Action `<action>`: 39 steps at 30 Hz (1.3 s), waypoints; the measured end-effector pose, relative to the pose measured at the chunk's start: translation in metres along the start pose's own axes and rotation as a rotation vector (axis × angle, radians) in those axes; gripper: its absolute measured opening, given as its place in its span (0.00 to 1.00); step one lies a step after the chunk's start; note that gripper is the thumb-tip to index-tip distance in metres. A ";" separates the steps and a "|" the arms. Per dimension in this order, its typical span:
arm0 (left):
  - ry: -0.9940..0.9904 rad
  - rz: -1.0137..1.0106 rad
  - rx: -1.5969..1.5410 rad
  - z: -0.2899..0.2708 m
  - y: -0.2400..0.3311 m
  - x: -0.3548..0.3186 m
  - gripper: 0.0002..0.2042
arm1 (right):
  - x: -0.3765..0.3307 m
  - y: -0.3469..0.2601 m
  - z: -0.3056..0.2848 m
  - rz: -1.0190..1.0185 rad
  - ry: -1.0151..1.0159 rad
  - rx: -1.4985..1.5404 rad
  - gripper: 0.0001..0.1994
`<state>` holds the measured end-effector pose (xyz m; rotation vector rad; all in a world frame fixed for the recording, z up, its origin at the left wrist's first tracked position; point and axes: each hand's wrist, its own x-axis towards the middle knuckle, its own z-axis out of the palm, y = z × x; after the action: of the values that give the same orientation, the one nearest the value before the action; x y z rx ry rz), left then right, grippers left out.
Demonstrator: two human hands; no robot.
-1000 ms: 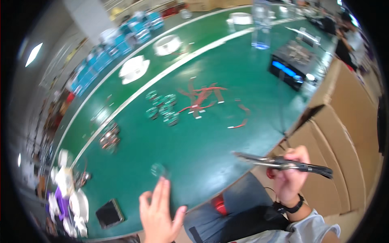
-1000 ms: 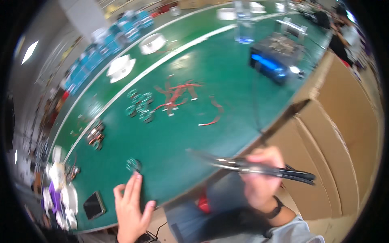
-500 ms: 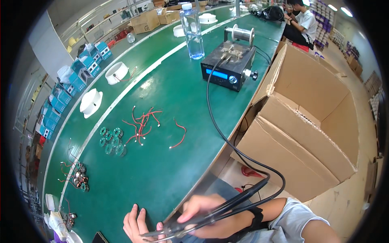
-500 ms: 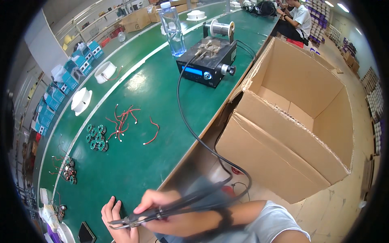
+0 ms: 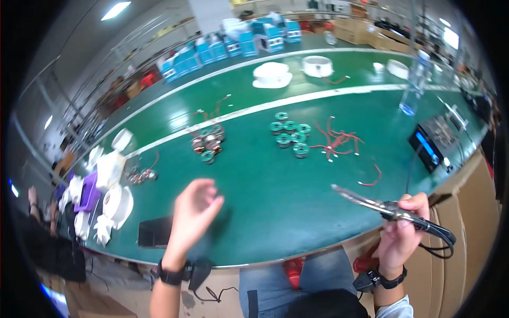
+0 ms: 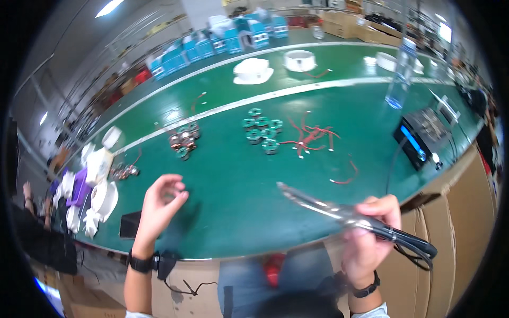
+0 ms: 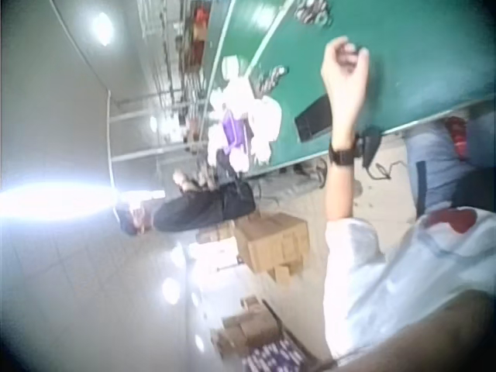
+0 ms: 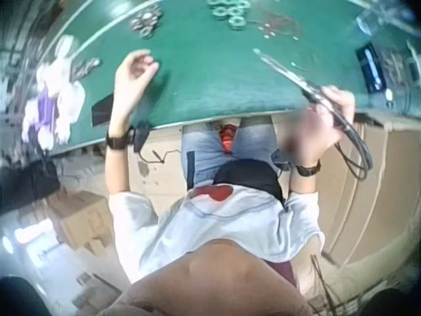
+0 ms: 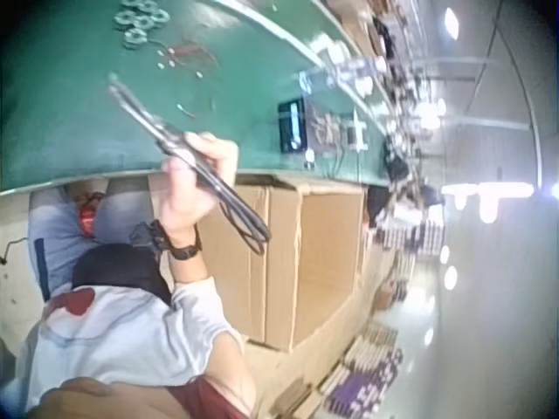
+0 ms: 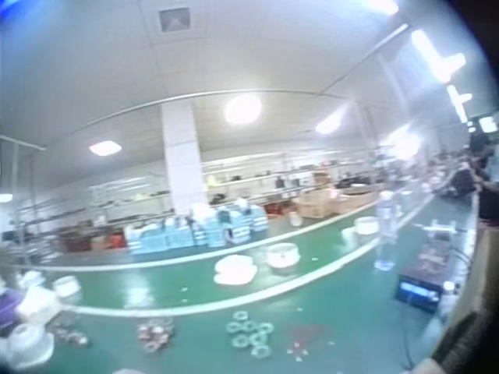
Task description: The person uses a soldering iron to attach red and black wires to small green circular electronic components on a green workbench. The person repeatedly picks up components, aligns the wires, applies solder, and places the finished units into a pile.
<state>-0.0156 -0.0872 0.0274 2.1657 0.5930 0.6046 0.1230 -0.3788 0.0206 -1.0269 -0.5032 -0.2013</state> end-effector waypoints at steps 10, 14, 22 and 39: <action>0.211 -0.207 0.201 0.011 -0.067 0.105 0.27 | 0.003 0.026 0.000 0.024 -0.037 -0.006 0.11; 0.231 -0.213 0.200 0.010 -0.073 0.108 0.25 | 0.004 0.028 0.002 0.039 -0.035 -0.021 0.11; -0.091 0.027 -0.063 0.046 -0.009 0.030 0.14 | 0.003 0.033 0.003 0.022 0.002 -0.030 0.11; -0.031 0.315 -0.036 0.074 0.025 -0.032 0.15 | -0.023 0.031 0.002 0.087 -0.114 -0.092 0.12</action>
<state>0.0087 -0.1624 -0.0021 2.2477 0.2219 0.7401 0.1144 -0.3630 -0.0139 -1.1526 -0.5551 -0.0900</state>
